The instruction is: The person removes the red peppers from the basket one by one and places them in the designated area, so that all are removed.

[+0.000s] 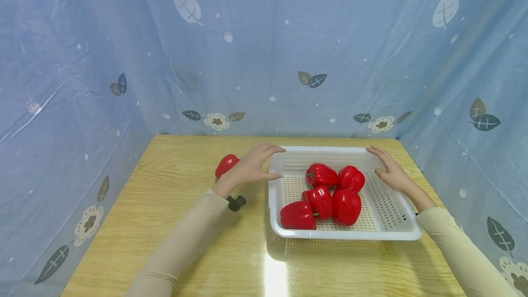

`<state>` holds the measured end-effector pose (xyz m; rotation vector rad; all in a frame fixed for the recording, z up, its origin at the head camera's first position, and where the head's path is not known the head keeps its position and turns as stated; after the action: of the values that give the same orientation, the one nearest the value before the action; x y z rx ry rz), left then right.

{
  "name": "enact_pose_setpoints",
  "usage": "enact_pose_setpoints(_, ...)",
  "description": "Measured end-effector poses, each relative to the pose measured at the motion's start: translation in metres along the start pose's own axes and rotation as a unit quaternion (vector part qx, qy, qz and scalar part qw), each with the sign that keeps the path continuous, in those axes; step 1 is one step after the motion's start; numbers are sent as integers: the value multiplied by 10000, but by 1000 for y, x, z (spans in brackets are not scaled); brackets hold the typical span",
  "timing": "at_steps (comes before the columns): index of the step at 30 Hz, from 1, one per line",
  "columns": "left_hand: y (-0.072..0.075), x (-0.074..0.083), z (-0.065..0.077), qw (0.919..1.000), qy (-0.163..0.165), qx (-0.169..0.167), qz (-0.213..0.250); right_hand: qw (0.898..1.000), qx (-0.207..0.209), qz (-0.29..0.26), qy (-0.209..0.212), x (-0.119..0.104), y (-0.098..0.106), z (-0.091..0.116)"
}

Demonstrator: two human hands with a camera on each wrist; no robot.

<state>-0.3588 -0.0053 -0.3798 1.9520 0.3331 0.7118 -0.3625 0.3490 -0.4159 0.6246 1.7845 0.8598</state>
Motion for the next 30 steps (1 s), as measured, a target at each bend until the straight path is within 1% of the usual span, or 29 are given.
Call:
enact_pose_setpoints(6,-7,16,-8,9995,-213,-202,89,10000,2,-26,48,-2,0,0)
enact_pose_setpoints(13,-26,27,-14,9974,-295,-648,146,9999,20,-28,105,-4,1,0)
enact_pose_setpoints(17,-37,34,-16,9951,-413,-884,132,9999,-7,-51,89,-4,0,0)
enact_pose_setpoints(21,-44,43,-16,9929,-581,-1034,110,10000,-26,-31,77,-4,0,0)
enact_pose_setpoints(26,-52,50,-16,9902,-574,-1248,244,9999,-29,-30,102,-4,1,-1)
enact_pose_setpoints(30,-62,55,-16,9871,-619,-1459,244,9998,-27,-90,151,-5,1,0)
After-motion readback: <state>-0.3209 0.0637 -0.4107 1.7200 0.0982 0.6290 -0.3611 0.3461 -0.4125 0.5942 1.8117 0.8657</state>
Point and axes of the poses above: each hand's wrist, its own z-axis away from the middle knuckle, its own y-axis out of the back of the hand, x = y × z, the point moved 9 cm from there along -z, towards the middle knuckle, and after that the axes turned 5 degrees about -y, right-handed, at the moved point
